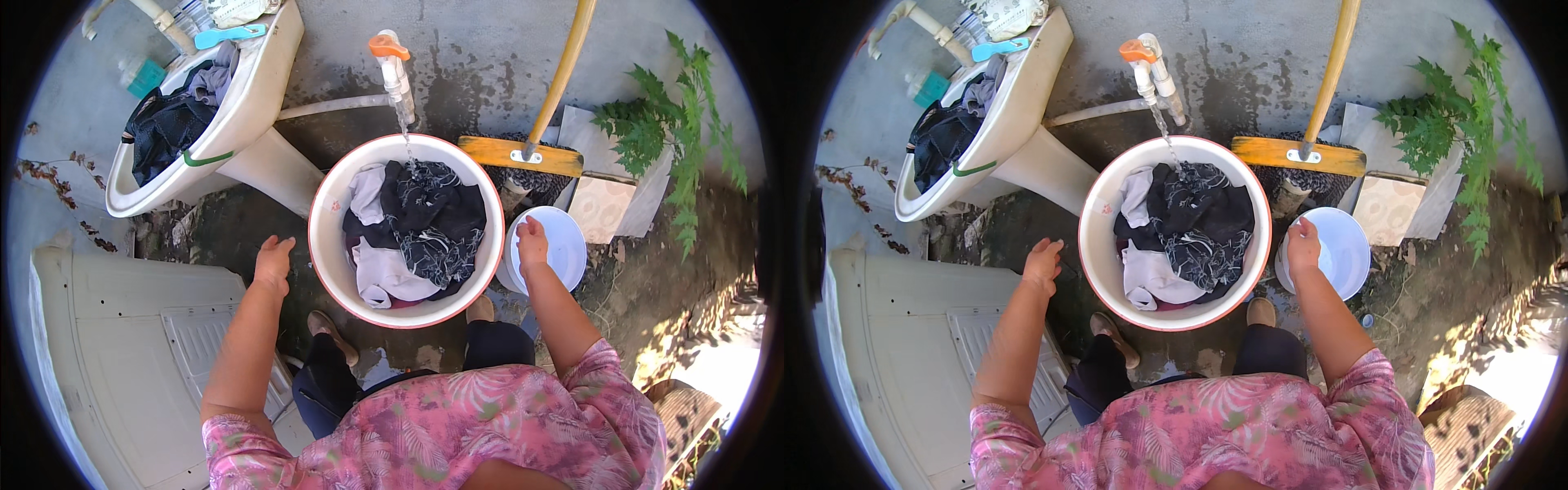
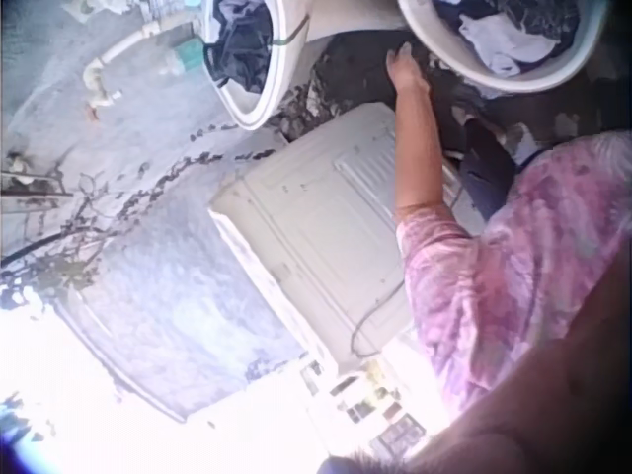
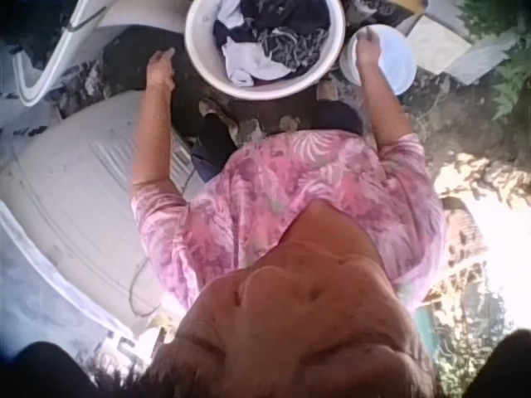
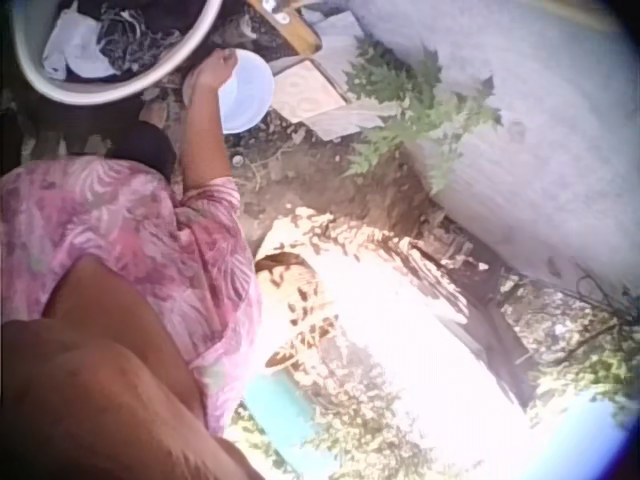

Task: The person washes clothes by hand in a basin, rinsing them with water from a faucet, and transferring them to a bucket.

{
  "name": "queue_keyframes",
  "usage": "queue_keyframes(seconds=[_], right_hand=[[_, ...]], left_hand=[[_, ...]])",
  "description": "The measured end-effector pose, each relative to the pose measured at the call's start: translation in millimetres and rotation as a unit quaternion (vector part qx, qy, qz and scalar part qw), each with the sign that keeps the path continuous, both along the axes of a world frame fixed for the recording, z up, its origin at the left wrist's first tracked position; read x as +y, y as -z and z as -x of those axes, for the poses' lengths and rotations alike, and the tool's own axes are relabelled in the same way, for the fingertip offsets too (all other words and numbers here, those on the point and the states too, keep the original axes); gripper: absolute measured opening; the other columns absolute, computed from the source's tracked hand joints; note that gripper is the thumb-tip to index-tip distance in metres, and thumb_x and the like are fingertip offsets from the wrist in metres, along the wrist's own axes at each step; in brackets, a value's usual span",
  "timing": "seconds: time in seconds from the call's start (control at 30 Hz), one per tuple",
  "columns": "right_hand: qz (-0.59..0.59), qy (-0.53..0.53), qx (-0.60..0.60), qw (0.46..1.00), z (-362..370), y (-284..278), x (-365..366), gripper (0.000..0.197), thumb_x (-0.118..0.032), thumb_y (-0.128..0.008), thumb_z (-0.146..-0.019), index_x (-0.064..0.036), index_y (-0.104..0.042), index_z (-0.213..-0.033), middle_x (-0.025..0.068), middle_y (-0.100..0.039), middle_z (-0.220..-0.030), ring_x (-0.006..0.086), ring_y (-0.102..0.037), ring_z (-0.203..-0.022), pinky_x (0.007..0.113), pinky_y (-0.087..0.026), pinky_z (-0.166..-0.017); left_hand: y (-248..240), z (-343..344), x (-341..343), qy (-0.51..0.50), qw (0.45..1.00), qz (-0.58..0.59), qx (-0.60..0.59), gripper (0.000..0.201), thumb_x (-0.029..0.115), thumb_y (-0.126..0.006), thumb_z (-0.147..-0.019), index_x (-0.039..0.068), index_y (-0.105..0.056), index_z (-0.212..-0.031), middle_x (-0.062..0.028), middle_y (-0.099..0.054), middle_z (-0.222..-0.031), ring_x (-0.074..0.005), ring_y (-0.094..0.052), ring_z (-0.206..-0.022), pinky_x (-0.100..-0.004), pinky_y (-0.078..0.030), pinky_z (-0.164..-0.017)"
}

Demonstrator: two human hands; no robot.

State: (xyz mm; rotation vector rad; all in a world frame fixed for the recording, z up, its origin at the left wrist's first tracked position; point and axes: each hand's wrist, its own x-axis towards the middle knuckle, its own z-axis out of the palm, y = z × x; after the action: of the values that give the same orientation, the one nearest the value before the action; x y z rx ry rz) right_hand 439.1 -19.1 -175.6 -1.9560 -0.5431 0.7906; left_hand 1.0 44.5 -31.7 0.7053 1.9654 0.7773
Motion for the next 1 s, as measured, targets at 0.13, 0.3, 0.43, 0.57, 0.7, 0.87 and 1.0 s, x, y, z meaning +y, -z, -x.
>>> queue_keyframes(seconds=[0.13,0.3,0.43,0.57,0.7,0.87,1.0], right_hand=[[-0.253,-0.203,-0.101,0.94,42.7,-85.0,21.3,0.034,-0.008,-0.052,-0.083,-0.0039,-0.05,-0.117,0.0082,-0.054,-0.106,0.0157,-0.053,-0.093,0.028,-0.042,-0.08],[-0.188,-0.401,-0.293,0.847,98.4,-96.7,58.9,0.049,-0.028,-0.053,-0.083,-0.0119,-0.042,-0.127,0.0169,-0.039,-0.13,0.0349,-0.036,-0.12,0.041,-0.028,-0.1],[0.07,-0.476,-0.338,0.809,126.7,-94.4,80.9,0.065,-0.045,-0.047,-0.083,-0.0289,-0.018,-0.139,0.0104,-0.008,-0.146,0.0341,-0.008,-0.134,0.056,-0.016,-0.102],[0.154,-0.547,-0.339,0.75,139.8,-77.2,82.4,0.067,-0.049,-0.045,-0.083,-0.0337,-0.012,-0.14,0.0106,0.003,-0.147,0.0367,-0.003,-0.134,0.061,-0.015,-0.1],[0.162,-0.55,-0.364,0.734,144.9,-63.1,94.5,0.065,-0.051,-0.044,-0.083,-0.0327,-0.016,-0.139,0.0143,-0.005,-0.146,0.0388,-0.011,-0.131,0.061,-0.019,-0.099],[0.165,-0.528,-0.349,0.757,146.3,-55.1,114.1,0.06,-0.054,-0.046,-0.081,-0.0264,-0.033,-0.133,0.0178,-0.029,-0.136,0.0367,-0.03,-0.123,0.055,-0.032,-0.093],[0.184,-0.445,-0.243,0.842,149.3,-54.8,126.0,0.067,-0.054,-0.05,-0.079,-0.0089,-0.039,-0.128,0.0206,-0.049,-0.116,0.0335,-0.05,-0.108,0.043,-0.039,-0.091]], left_hand=[[-28.8,-65.9,28.1,0.088,0.984,-0.131,-0.081,0.05,0.016,-0.058,-0.079,0.005,-0.043,-0.125,-0.0084,-0.051,-0.117,-0.0182,-0.048,-0.105,-0.0317,-0.037,-0.089],[28.3,-148.2,35.3,0.286,0.907,-0.198,0.237,0.063,0.029,-0.059,-0.079,0.006,-0.035,-0.132,-0.0206,-0.025,-0.139,-0.0359,-0.024,-0.128,-0.0399,-0.024,-0.104],[43.3,-170.3,25.0,0.328,0.88,-0.075,0.336,0.07,0.039,-0.058,-0.078,0.023,-0.024,-0.138,-0.0123,-0.007,-0.146,-0.037,-0.005,-0.133,-0.0609,-0.015,-0.1],[83.8,-158.0,8.7,0.381,0.837,-0.037,0.392,0.067,0.041,-0.055,-0.08,0.027,-0.025,-0.137,-0.0096,-0.004,-0.147,-0.0383,-0.001,-0.133,-0.0661,-0.012,-0.097],[106.2,-153.3,17.8,0.398,0.822,-0.031,0.405,0.062,0.044,-0.049,-0.082,0.026,-0.027,-0.136,-0.0108,-0.011,-0.146,-0.0386,-0.01,-0.132,-0.065,-0.018,-0.095],[118.0,-144.5,40.8,0.381,0.847,-0.039,0.369,0.052,0.044,-0.051,-0.082,0.018,-0.041,-0.125,-0.0158,-0.027,-0.138,-0.0404,-0.035,-0.118,-0.05,-0.039,-0.086],[115.5,-138.4,60.2,0.285,0.929,-0.061,0.227,0.048,0.042,-0.055,-0.082,0.003,-0.052,-0.109,-0.0281,-0.051,-0.112,-0.0423,-0.048,-0.104,-0.0412,-0.043,-0.084]])
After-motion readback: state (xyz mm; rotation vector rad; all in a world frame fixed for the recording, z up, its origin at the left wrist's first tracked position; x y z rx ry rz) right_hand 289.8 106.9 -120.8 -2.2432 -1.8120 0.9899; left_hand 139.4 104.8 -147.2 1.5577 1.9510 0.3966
